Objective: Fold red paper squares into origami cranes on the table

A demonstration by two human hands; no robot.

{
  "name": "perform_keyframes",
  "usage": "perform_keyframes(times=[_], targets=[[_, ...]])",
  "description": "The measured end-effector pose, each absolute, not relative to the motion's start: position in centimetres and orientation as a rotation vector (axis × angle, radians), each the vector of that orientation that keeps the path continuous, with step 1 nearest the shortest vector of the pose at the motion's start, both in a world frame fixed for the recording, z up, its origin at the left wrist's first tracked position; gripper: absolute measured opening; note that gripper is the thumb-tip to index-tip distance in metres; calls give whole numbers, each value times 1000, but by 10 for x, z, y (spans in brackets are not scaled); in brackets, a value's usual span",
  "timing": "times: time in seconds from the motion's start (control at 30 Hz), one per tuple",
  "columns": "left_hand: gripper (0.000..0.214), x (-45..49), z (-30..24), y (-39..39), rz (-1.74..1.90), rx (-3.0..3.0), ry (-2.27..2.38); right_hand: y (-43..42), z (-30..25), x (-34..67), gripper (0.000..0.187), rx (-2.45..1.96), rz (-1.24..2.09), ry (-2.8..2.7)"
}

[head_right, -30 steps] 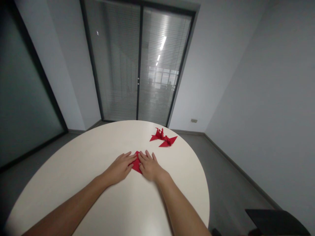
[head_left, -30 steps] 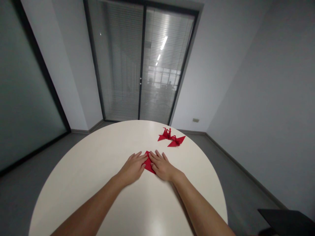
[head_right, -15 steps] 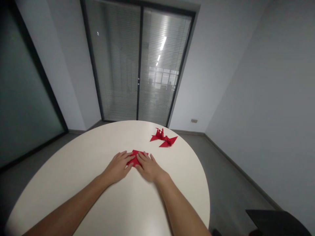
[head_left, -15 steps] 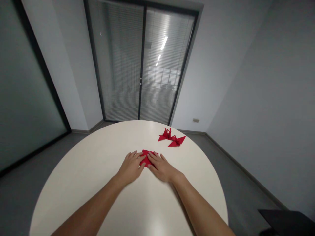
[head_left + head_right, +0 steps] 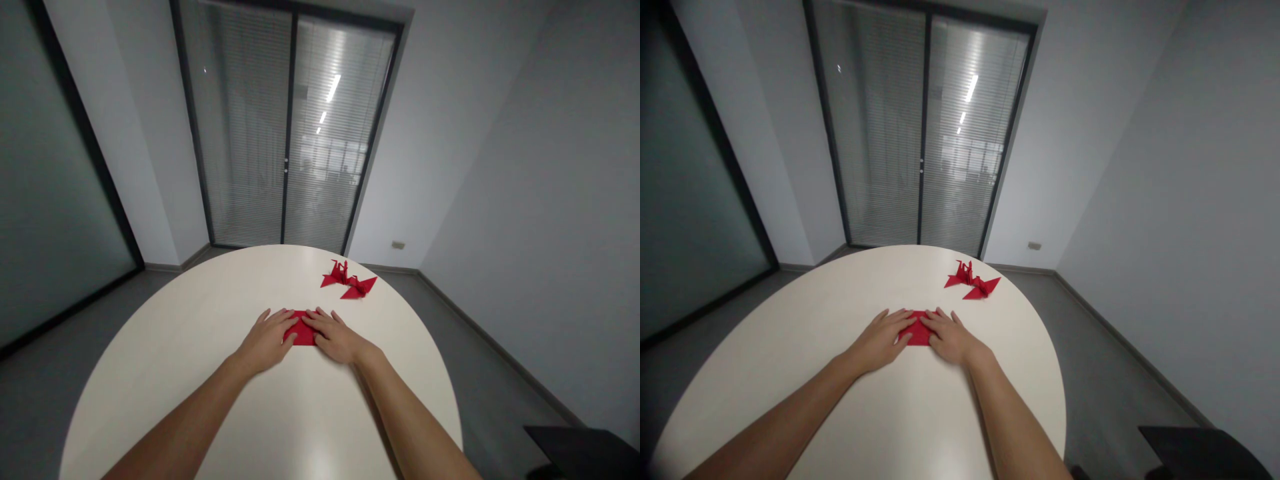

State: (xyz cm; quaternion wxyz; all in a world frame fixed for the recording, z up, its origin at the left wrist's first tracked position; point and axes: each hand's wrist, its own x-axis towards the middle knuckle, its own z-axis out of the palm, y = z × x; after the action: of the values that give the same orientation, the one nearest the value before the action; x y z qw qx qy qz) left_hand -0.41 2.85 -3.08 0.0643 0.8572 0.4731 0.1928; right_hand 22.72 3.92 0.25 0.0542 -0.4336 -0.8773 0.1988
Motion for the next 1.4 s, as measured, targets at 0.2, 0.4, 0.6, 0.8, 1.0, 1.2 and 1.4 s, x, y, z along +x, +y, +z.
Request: perform_keyframes(times=[0.2, 0.4, 0.6, 0.8, 1.0, 1.2, 1.4], targets=[[42, -4, -31, 29, 631, 2551, 1561, 47, -5, 233, 50, -1352, 394, -2585], [38, -4, -21, 26, 655, 2582, 1590, 41, -1, 223, 45, -1116, 344, -2597], [37, -5, -20, 27, 644, 2590, 1603, 41, -5, 226, 51, -1191, 409, -2618], [39, -8, -30, 29, 628, 2563, 1424, 47, -8, 232, 47, -1207, 357, -2608], [42, -10, -22, 24, 709, 2606, 1277, 49, -8, 233, 48, -1212, 243, -2583], [50, -13, -21, 21, 687, 2614, 1232, 46, -2, 231, 49, -1171, 281, -2562], [49, -14, -28, 25, 719, 2601, 1228, 39, 5, 228, 61, -1042, 397, -2550]])
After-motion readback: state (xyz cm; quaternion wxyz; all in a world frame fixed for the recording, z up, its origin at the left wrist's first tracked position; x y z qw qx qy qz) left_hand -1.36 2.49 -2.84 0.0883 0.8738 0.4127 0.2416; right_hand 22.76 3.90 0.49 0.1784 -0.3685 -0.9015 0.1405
